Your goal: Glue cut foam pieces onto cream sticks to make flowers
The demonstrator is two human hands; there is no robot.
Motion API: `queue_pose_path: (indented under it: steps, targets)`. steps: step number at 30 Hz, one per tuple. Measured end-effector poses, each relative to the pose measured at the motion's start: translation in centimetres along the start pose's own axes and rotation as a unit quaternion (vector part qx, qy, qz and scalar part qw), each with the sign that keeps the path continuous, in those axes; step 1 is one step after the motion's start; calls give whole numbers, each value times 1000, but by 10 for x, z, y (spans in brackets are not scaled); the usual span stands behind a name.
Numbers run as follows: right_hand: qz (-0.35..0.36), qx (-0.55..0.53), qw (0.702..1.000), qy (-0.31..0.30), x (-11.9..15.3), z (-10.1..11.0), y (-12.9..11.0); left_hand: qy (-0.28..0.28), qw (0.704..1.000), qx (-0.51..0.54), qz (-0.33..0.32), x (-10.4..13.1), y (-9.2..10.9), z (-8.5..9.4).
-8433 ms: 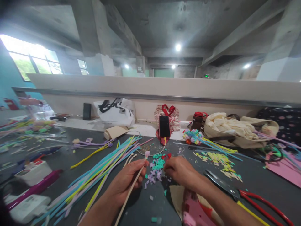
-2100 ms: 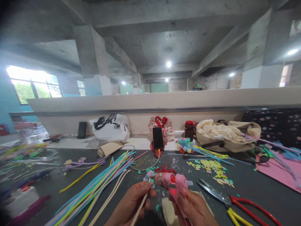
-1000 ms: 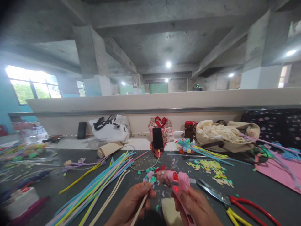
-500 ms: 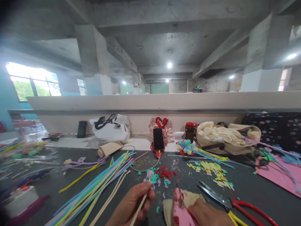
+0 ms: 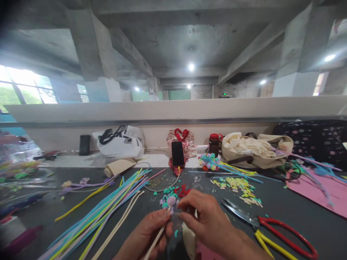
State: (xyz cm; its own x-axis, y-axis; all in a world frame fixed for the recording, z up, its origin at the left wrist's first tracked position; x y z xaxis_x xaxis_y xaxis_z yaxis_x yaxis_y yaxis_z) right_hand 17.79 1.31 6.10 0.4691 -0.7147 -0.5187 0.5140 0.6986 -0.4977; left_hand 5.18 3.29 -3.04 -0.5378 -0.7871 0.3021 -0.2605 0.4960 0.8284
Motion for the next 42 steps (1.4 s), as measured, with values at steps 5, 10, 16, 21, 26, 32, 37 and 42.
queue_pose_path:
  steps: [5,10,16,21,26,32,37,42]
  targets:
    - [63,-16,998,11,-6,-20,5,-47,998,-23,-20,-3,-2,1]
    - [53,-28,998,13,-6,-19,5,-32,999,-35,-5,-4,-4,1]
    - [-64,-55,996,-2,-5,-18,14,-19,998,-43,-29,-5,-2,-1]
    - [-107,-64,992,0,-2,-26,19,-11,998,-67,-12,-5,-2,-2]
    - [-83,-12,996,-14,-1,-11,18,-12,998,-51,14,0,-3,-7]
    - [-6,40,998,-57,0,14,26,31,995,-91,28,5,-1,-9]
    - [26,51,995,-85,2,7,22,57,985,-158,49,6,-4,-10]
    - [47,46,994,-90,3,-2,16,78,971,-220,61,5,-8,-9]
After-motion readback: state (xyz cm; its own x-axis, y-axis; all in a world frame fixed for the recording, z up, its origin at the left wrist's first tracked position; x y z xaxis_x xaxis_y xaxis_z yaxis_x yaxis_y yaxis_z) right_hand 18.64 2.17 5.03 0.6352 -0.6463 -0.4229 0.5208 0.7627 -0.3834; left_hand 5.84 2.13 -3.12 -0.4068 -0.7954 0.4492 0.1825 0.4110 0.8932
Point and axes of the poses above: each hand's wrist, its own x-axis away from the middle knuckle, its own z-axis out of the back of the hand, y = z × x, the point moved 5 cm from there along -x, towards the middle knuckle, and after that the axes turned 3 degrees about z, right-handed, at the moved point
